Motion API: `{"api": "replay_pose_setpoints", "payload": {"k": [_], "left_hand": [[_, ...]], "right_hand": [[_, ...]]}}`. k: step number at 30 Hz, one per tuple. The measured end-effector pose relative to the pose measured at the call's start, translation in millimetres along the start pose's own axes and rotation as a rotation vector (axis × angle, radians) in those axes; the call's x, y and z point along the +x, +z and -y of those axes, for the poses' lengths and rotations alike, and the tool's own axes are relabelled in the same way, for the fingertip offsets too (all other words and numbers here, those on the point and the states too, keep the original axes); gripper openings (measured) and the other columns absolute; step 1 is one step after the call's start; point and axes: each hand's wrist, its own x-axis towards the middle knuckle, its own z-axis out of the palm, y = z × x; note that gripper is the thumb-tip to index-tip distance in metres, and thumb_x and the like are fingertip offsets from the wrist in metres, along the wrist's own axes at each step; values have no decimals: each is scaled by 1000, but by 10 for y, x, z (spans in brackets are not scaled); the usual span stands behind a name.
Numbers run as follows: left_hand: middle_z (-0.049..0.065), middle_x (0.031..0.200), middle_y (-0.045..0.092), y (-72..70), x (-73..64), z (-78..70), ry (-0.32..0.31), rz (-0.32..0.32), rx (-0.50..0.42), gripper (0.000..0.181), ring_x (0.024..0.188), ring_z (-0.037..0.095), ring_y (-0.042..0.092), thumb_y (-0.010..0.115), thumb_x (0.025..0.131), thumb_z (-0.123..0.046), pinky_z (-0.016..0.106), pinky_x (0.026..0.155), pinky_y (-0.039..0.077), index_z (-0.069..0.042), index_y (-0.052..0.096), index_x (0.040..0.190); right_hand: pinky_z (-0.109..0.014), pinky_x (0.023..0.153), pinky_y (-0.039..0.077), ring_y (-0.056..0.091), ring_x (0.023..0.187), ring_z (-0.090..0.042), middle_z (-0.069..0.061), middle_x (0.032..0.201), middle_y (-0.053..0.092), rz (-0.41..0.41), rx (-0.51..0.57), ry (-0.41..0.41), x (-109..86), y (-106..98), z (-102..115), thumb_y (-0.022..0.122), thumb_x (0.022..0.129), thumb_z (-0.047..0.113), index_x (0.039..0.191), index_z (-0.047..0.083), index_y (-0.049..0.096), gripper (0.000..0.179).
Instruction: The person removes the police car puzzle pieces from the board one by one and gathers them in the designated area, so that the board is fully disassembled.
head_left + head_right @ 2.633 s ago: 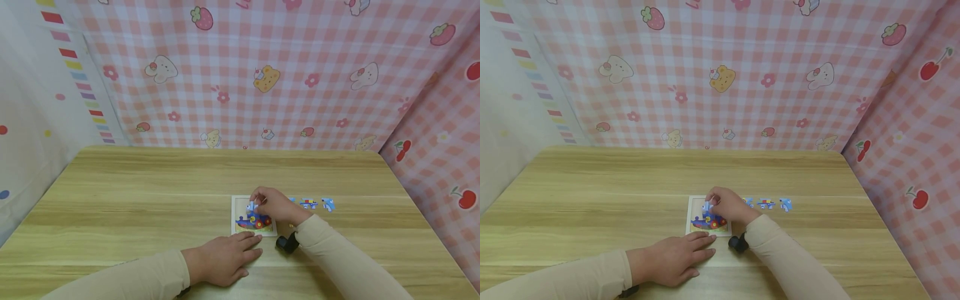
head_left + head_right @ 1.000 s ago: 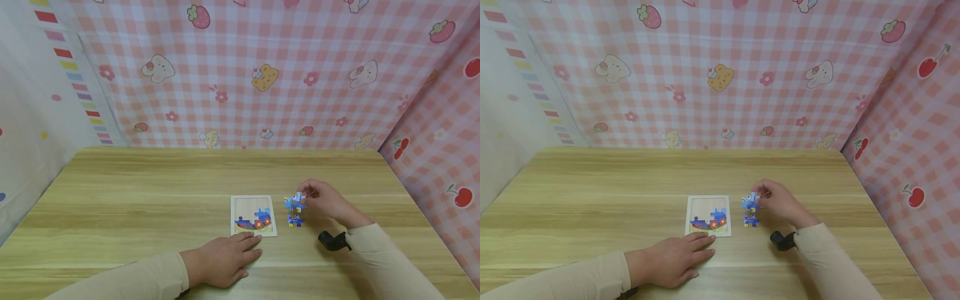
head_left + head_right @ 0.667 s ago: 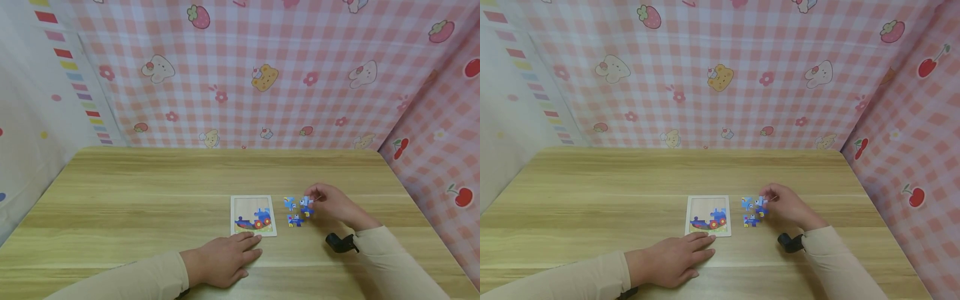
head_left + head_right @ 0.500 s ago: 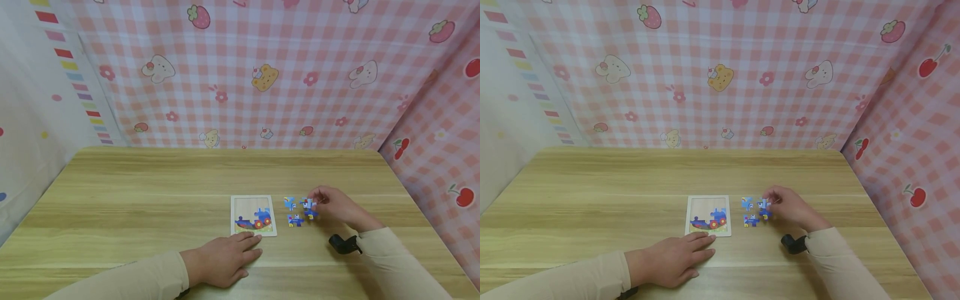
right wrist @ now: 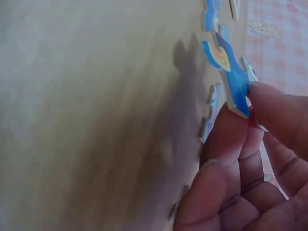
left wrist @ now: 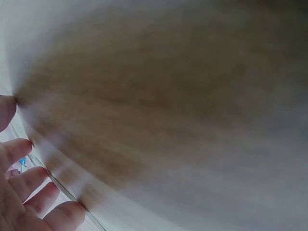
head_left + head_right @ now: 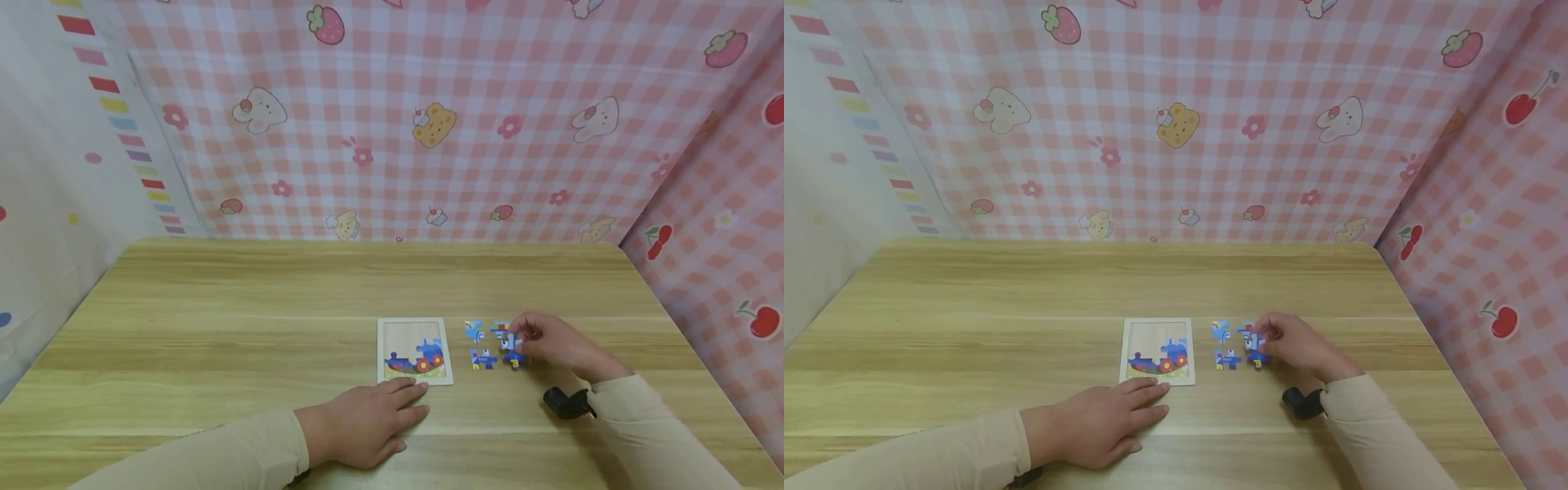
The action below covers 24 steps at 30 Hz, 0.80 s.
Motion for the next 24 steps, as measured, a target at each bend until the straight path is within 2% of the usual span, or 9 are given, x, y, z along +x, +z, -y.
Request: {"api": "replay_pose_setpoints", "payload": {"k": [9, 16, 24], "left_hand": [[3, 156, 31, -13, 4, -3, 1, 6, -4, 53, 142, 21, 30, 45, 100, -41, 32, 109, 36, -19, 41, 148], [3, 156, 31, -10, -2, -3, 1, 4, -12, 52, 142, 21, 30, 45, 100, -40, 33, 109, 36, -19, 41, 148], [4, 155, 32, -9, -4, -7, 6, -12, 10, 52, 141, 21, 31, 45, 100, -39, 32, 109, 36, -18, 42, 147]], "right_hand": [[-24, 55, 43, 47, 68, -14, -4, 82, 50, 7, 25, 13, 23, 29, -63, 62, 87, -3, 104, -6, 57, 19], [-24, 54, 41, 46, 68, -16, -4, 81, 49, -21, -40, 29, 22, 49, -34, 65, 86, -2, 102, -3, 57, 18], [-25, 60, 41, 47, 74, -19, -4, 81, 51, -47, -138, 25, 35, 81, -31, 70, 83, -2, 97, -2, 60, 18]]}}
